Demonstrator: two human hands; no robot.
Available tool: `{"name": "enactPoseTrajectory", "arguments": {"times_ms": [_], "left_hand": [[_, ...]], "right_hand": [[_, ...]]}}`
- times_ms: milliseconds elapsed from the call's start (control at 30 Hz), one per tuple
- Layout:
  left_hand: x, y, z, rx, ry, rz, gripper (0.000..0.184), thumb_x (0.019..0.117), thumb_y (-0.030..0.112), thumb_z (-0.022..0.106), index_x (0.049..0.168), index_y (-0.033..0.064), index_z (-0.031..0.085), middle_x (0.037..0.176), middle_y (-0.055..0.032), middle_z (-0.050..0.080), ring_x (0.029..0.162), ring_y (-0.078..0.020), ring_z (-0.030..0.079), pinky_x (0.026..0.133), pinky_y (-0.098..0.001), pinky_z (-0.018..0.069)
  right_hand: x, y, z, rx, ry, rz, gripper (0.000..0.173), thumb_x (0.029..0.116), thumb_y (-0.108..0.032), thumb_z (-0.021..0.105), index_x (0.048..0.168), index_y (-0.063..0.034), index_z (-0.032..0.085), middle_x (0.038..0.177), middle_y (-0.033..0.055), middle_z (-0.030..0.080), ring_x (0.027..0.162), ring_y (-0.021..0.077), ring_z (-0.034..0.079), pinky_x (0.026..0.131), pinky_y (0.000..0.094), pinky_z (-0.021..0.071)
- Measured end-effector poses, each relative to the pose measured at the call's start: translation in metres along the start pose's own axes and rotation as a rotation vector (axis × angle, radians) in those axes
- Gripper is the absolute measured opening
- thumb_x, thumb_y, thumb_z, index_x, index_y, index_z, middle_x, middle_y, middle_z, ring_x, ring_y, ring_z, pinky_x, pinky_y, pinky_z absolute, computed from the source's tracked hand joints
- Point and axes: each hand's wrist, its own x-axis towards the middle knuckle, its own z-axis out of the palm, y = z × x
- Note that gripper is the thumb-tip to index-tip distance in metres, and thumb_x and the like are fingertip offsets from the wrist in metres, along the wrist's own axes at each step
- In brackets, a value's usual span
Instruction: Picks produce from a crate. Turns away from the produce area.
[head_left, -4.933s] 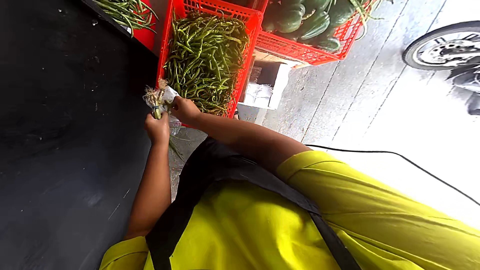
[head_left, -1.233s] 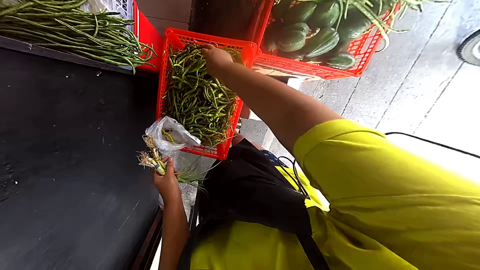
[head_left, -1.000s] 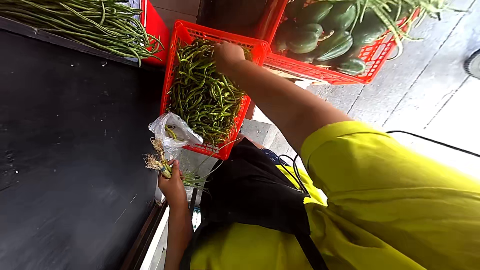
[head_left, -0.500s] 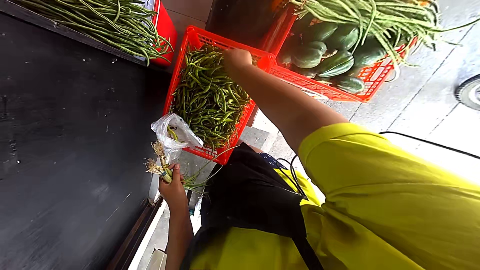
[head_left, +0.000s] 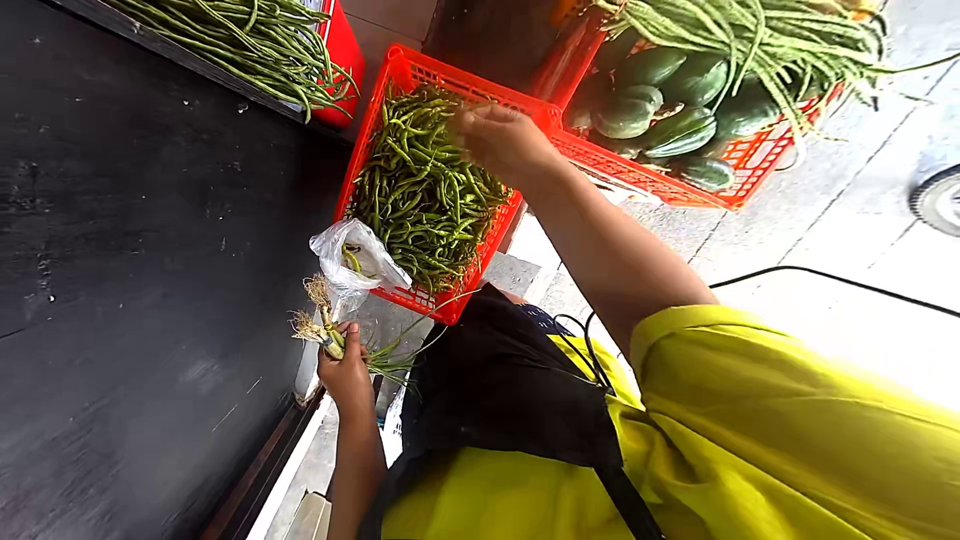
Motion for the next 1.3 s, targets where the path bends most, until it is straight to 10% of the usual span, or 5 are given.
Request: {"name": "enactPoseTrajectory", "arguments": {"times_ms": [433,967,1300], "left_hand": [[0.005,-0.001,-0.010,0.007,-0.036,0.050,0.019,0.0960,0.009,0.070,0.112,-0.0019,0.067,0.070,-0.0030,0.064,0.052,-0.0079,0.059,0.046,-0.0227,0.0506],[0.015,-0.010,-0.028,-0.011,-0.070,0.037,0.020,0.0956,0.008,0.071,0.112,-0.0024,0.067,0.072,-0.0049,0.065,0.052,-0.0089,0.059,0.046,-0.0222,0.0505],[0.030,-0.006,-0.031,0.002,-0.121,0.059,0.021,0.0957,0.008,0.071,0.113,-0.0026,0.067,0.073,-0.0048,0.065,0.053,-0.0091,0.059,0.047,-0.0227,0.0514]], "right_hand": [[-0.047,0.026,0.044,0.238,-0.213,0.101,0.015,0.1060,-0.016,0.054,0.095,-0.0131,0.064,0.081,0.0003,0.067,0.071,0.0097,0.066,0.071,0.0272,0.0588],[-0.082,0.062,0.096,-0.095,-0.364,0.190,0.047,0.0937,0.008,0.065,0.140,-0.0001,0.058,0.115,0.0107,0.069,0.100,0.0164,0.069,0.093,0.0330,0.0589],[-0.082,0.066,0.092,-0.185,-0.132,-0.031,0.043,0.0906,-0.001,0.073,0.132,-0.0009,0.061,0.112,0.0097,0.068,0.099,0.0159,0.068,0.089,0.0351,0.0596]]}}
